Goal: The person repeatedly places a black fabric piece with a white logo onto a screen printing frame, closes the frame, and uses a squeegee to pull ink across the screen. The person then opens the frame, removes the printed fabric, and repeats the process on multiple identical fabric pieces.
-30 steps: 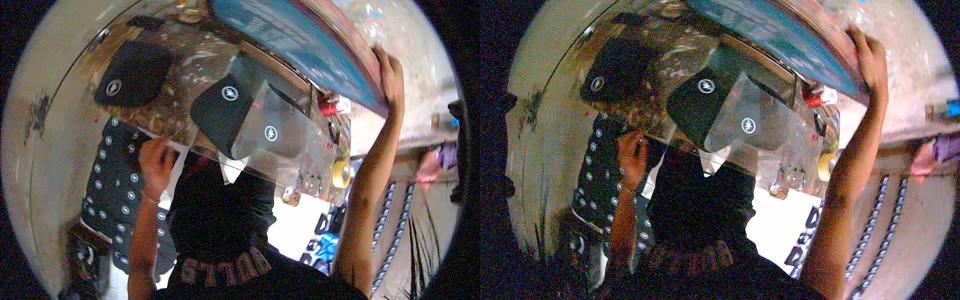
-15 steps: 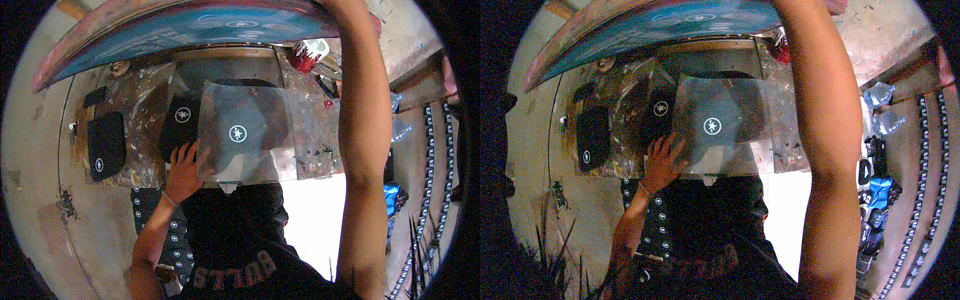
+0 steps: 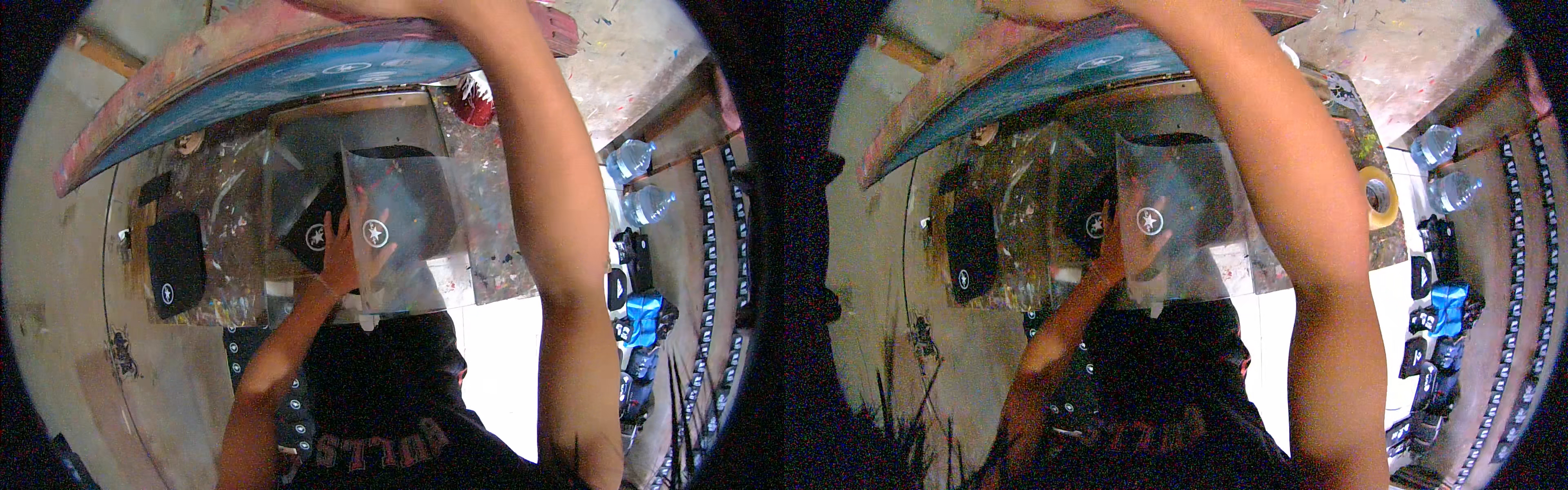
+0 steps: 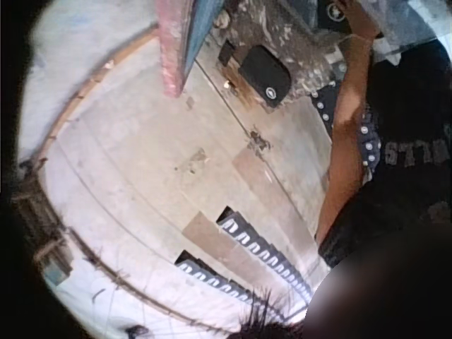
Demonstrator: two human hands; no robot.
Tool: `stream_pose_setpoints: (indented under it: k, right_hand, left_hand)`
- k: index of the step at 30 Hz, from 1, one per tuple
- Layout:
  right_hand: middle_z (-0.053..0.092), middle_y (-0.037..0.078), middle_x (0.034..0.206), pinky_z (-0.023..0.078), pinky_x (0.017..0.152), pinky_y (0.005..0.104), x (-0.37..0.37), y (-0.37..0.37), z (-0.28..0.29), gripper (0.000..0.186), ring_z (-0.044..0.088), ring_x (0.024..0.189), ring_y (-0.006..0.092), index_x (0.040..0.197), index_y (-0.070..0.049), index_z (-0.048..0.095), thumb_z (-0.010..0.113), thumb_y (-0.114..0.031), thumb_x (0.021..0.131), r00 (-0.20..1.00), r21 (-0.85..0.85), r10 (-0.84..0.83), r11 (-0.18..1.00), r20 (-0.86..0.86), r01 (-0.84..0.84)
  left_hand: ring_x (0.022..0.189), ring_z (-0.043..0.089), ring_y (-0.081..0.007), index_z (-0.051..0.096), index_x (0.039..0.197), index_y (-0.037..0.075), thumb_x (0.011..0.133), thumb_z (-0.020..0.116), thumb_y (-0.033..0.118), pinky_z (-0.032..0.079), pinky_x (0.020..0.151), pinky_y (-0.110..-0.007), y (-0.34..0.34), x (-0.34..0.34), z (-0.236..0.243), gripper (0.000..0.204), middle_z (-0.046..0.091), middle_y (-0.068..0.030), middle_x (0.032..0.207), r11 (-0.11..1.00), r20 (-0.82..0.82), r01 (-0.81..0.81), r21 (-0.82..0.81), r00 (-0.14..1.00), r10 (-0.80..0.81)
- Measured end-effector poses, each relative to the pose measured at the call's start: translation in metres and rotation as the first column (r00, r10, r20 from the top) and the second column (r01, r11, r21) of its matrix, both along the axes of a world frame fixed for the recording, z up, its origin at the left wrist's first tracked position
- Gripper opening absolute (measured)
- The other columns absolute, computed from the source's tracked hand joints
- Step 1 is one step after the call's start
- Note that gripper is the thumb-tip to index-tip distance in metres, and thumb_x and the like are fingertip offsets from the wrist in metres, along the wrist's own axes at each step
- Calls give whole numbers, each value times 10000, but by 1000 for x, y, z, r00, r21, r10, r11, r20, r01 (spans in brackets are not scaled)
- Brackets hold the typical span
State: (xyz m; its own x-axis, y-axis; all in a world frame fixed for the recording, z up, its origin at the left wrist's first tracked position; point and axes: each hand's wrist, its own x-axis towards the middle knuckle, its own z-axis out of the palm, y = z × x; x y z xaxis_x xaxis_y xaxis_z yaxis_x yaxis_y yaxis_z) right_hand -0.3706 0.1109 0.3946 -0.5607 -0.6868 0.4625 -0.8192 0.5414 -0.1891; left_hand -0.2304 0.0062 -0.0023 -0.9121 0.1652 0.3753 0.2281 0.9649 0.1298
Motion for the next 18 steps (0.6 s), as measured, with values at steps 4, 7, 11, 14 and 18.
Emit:
stream_pose_setpoints:
  k: [4, 7, 11, 14, 18]
  right_hand:
    - [673, 393, 914, 543, 923, 519, -9, 2, -1, 665, 675, 948, 535, 873, 142, 712, 504, -479, 987, 997, -26, 73, 997, -25, -74]
    - [682, 381, 934, 546, 925, 517, -16, 1, -6, 631, 676, 958, 529, 884, 131, 718, 501, -453, 980, 989, 3, 116, 993, -88, -116]
    - [693, 361, 963, 546, 934, 518, -18, 7, -17, 579, 680, 973, 518, 896, 109, 731, 496, -415, 970, 974, -69, 178, 980, -141, -189]
    - [696, 355, 984, 539, 943, 521, -17, 2, -16, 563, 679, 985, 512, 904, 101, 734, 489, -402, 972, 974, -93, 129, 985, -188, -148]
    - [693, 354, 1020, 529, 953, 522, -11, 7, -5, 570, 671, 1008, 513, 934, 106, 726, 475, -404, 982, 985, -14, 152, 988, -76, -153]
  left_hand:
    - [1391, 415, -475, 421, 1550, 93, 951, 620, 527, 280, 1078, -751, 30, -35, 7, 766, 362, -236, 1599, 957, 91, -286, 58, 956, 280]
    - [1434, 385, -473, 367, 1580, 82, 943, 643, 503, 255, 1121, -734, 22, -47, 11, 811, 359, -240, 1615, 960, 281, -279, 34, 924, 259]
    - [1487, 331, -463, 364, 1562, 48, 922, 695, 458, 221, 1159, -718, -29, -24, 9, 828, 363, -231, 1618, 968, 102, -144, 205, 987, 125]
    - [1529, 270, -445, 339, 1581, 42, 893, 736, 486, 159, 1175, -736, -63, 10, 9, 910, 314, -254, 1636, 959, 293, -139, 247, 954, 63]
    - [1541, 238, -448, 355, 1574, 27, 844, 728, 631, 126, 1182, -742, -68, 33, 7, 1018, 259, -301, 1641, 992, 291, -122, 13, 950, 113]
